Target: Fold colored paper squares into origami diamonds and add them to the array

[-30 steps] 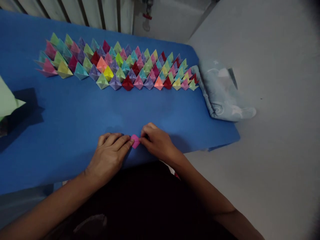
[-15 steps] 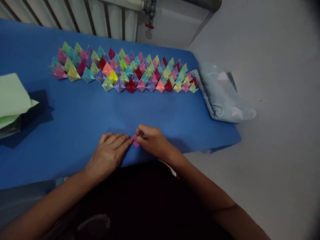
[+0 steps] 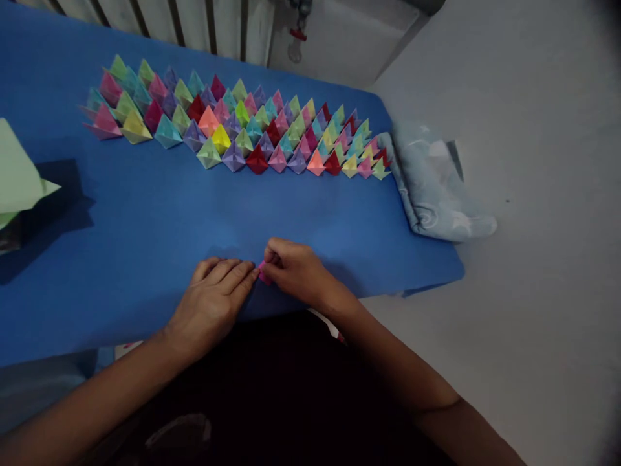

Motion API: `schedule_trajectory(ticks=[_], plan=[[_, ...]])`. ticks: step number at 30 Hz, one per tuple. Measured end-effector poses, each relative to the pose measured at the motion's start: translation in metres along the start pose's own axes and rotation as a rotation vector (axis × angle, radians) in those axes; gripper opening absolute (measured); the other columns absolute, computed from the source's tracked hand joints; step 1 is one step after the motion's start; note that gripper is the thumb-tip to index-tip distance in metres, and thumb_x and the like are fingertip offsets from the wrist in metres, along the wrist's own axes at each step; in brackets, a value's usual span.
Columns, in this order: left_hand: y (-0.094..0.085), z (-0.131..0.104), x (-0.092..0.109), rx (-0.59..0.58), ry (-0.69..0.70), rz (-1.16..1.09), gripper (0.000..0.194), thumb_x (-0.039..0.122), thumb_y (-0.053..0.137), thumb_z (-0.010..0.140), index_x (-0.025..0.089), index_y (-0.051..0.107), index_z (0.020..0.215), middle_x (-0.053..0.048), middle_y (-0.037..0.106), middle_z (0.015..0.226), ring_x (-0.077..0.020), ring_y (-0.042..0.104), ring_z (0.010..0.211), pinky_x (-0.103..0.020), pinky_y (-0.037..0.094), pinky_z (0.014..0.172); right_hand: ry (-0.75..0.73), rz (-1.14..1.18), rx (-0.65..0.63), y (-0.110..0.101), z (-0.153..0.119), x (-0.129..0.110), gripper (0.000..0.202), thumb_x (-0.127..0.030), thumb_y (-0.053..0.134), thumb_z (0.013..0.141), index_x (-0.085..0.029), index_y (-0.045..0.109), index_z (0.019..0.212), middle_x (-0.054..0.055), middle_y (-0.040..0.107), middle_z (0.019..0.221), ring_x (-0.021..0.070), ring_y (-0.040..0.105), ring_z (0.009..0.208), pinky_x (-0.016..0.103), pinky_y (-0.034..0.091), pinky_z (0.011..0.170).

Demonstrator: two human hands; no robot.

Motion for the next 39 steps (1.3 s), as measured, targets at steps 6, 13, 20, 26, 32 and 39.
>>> schedule_trajectory(ticks=[6, 13, 20, 26, 32, 39], plan=[[-0.001, 0.001, 0.003, -0.012, -0.01, 0.04, 0.04, 0.001, 0.041, 0.093, 0.011, 0.068, 0.12, -0.016, 0.074, 0.117, -0.0298, 0.067, 0.105, -0.047, 0.046, 0.09, 0.042, 0.08, -0.052, 0.003, 0.004, 0.007, 0.017, -0.01, 0.062, 0.079, -0.021, 0.051, 0.074, -0.005, 0.06, 0.069, 0.0104, 0.052, 0.064, 0.024, 0.037, 0.062], [0.0, 0.0, -0.001, -0.023, -0.01, 0.051, 0.037, 0.003, 0.042, 0.095, 0.012, 0.066, 0.122, -0.013, 0.074, 0.119, -0.0282, 0.066, 0.104, -0.044, 0.046, 0.088, 0.051, 0.087, -0.059, -0.001, 0.002, 0.016, 0.015, -0.009, 0.062, 0.078, -0.02, 0.053, 0.074, -0.006, 0.058, 0.069, 0.0092, 0.051, 0.064, 0.022, 0.036, 0.06], [-0.01, 0.019, 0.009, 0.0, 0.04, 0.086, 0.027, 0.013, 0.044, 0.099, 0.013, 0.069, 0.108, -0.011, 0.075, 0.108, -0.0256, 0.064, 0.095, -0.042, 0.045, 0.084, 0.109, 0.216, -0.029, -0.005, 0.001, 0.028, 0.015, -0.012, 0.064, 0.074, -0.02, 0.053, 0.07, -0.008, 0.05, 0.061, 0.0085, 0.045, 0.059, 0.022, 0.034, 0.056], [0.014, 0.059, 0.006, -0.261, 0.117, 0.029, 0.028, 0.019, 0.049, 0.097, 0.018, 0.065, 0.074, -0.004, 0.066, 0.073, -0.0205, 0.06, 0.072, -0.034, 0.043, 0.068, 0.249, 0.727, 0.084, -0.01, -0.009, 0.058, 0.017, -0.031, 0.067, 0.072, -0.022, 0.053, 0.077, -0.009, 0.054, 0.058, 0.0075, 0.046, 0.045, 0.02, 0.034, 0.043], [0.041, 0.083, -0.025, -0.633, -0.023, -0.199, 0.011, 0.02, 0.056, 0.087, 0.02, 0.067, 0.087, -0.001, 0.066, 0.083, -0.014, 0.06, 0.069, -0.025, 0.041, 0.062, 0.172, 0.827, 0.125, -0.012, -0.016, 0.06, 0.021, -0.033, 0.07, 0.068, -0.022, 0.055, 0.076, -0.008, 0.056, 0.059, 0.0071, 0.048, 0.046, 0.019, 0.036, 0.042], [0.043, 0.097, -0.022, -0.734, 0.008, -0.145, 0.009, 0.014, 0.06, 0.073, 0.019, 0.067, 0.075, -0.002, 0.066, 0.082, -0.0156, 0.059, 0.07, -0.026, 0.037, 0.06, 0.134, 0.859, 0.137, -0.014, -0.015, 0.057, 0.021, -0.033, 0.069, 0.07, -0.021, 0.054, 0.078, -0.007, 0.055, 0.065, 0.008, 0.052, 0.053, 0.019, 0.037, 0.044]])
Point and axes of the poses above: each hand's wrist, its own z-axis towards the middle knuckle, its own y-axis out of the palm, x = y × z, the point moved 9 cm from there along z, towards the middle knuckle
